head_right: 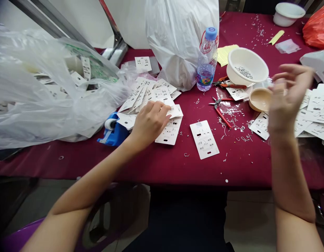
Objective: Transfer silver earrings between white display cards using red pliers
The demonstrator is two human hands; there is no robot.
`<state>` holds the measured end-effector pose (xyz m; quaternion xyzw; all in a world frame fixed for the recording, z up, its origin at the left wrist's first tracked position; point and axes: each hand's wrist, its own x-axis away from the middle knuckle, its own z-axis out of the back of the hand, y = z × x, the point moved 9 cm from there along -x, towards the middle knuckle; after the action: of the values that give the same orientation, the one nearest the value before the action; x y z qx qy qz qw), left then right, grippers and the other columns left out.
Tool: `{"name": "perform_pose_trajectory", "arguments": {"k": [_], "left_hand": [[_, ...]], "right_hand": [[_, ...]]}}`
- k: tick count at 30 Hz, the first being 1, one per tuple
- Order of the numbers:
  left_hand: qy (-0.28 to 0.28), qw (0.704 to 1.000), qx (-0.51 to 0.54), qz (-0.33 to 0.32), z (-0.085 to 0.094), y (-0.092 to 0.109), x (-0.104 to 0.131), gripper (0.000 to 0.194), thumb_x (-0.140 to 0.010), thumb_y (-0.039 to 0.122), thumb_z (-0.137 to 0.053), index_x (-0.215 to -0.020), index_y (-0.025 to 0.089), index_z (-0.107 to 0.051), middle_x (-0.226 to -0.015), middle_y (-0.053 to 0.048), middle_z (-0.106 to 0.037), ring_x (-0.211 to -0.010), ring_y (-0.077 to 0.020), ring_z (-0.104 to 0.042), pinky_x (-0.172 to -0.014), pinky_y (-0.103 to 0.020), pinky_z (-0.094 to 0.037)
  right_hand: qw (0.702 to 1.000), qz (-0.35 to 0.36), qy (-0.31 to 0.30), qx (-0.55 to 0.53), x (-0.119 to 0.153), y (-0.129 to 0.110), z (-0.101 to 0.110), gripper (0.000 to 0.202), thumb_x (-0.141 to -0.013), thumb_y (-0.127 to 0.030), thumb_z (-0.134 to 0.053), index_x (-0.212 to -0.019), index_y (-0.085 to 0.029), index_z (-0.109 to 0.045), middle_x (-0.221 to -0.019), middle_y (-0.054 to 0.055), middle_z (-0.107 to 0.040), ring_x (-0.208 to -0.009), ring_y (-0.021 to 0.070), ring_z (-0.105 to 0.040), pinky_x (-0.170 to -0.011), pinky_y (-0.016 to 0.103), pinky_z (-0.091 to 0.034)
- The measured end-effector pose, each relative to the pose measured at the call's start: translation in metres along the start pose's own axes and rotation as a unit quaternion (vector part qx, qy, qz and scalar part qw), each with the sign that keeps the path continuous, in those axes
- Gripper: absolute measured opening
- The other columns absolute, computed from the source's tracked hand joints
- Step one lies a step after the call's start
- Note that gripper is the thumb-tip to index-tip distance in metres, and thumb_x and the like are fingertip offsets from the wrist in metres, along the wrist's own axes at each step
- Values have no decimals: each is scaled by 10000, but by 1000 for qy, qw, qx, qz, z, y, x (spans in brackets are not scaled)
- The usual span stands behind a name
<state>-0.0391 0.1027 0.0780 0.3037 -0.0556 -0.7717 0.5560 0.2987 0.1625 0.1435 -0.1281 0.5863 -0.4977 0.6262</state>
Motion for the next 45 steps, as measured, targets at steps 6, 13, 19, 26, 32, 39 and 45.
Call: {"name": "perform_pose_trajectory", "arguments": {"k": [6, 13, 19, 26, 32, 39, 45], "left_hand": [[51, 997, 18, 47, -17, -43, -13, 318, -974, 273, -381, -717, 221, -561, -756, -114, -551, -926, -314, -604, -770, -457, -521], [211, 973, 15, 93, 22, -14, 10, 178, -940, 377, -571, -961, 230, -669, -842, -97, -538, -1077, -339, -586, -987, -578, -473], [112, 986, -46, 115, 10, -31, -24, 226, -988, 361, -485, -915, 229, -653, -901, -110, -588, -1075, -317, -596, -969, -586, -499], [34, 982, -150, 107, 35, -69, -70, 418, -1009, 333, -482, -627, 254, -333, -645, 13, -289, -931, -132, -547, -911, -410, -577], [190, 938, -234, 173, 92, -81, -44, 225, -878, 165, -559, -692, 217, -442, -810, -47, -472, -1019, -248, -563, -1044, -543, -429], [185, 935, -251, 172, 107, -107, -25, 154, -814, 236, -556, -700, 219, -453, -881, -104, -573, -1023, -289, -557, -1056, -544, -378], [315, 907, -226, 162, 118, -124, 3, 209, -764, 280, -604, -717, 237, -405, -842, -96, -575, -949, -259, -527, -1074, -570, -372]], "right_hand": [[984, -44, -165, -48, 59, -6, -84, 190, -928, -294, -529, -1103, -226, -555, -1052, 101, -605, -1009, 238, -609, -925, 480, -495], [929, -121, -319, -143, 106, 5, -117, 206, -988, -389, -458, -1031, -221, -570, -873, 45, -639, -868, 190, -652, -832, 405, -513], [907, -111, -382, -136, 120, 3, -126, 206, -974, -351, -466, -1109, -221, -552, -1002, 79, -678, -977, 219, -661, -887, 427, -518], [901, -124, -393, -132, 119, 13, -129, 176, -945, -302, -473, -1063, -210, -565, -1119, 116, -638, -1082, 253, -634, -950, 467, -513], [889, -154, -408, -142, 121, 17, -131, 195, -958, -301, -433, -1062, -196, -560, -1008, 95, -650, -943, 222, -657, -854, 426, -535], [873, -180, -424, -160, 126, 19, -135, 175, -961, -274, -437, -1054, -193, -562, -871, 47, -638, -851, 187, -642, -818, 385, -521], [865, -207, -413, -194, 126, 22, -137, 151, -966, -248, -437, -1028, -191, -562, -855, 30, -632, -816, 157, -636, -820, 355, -530]]}}
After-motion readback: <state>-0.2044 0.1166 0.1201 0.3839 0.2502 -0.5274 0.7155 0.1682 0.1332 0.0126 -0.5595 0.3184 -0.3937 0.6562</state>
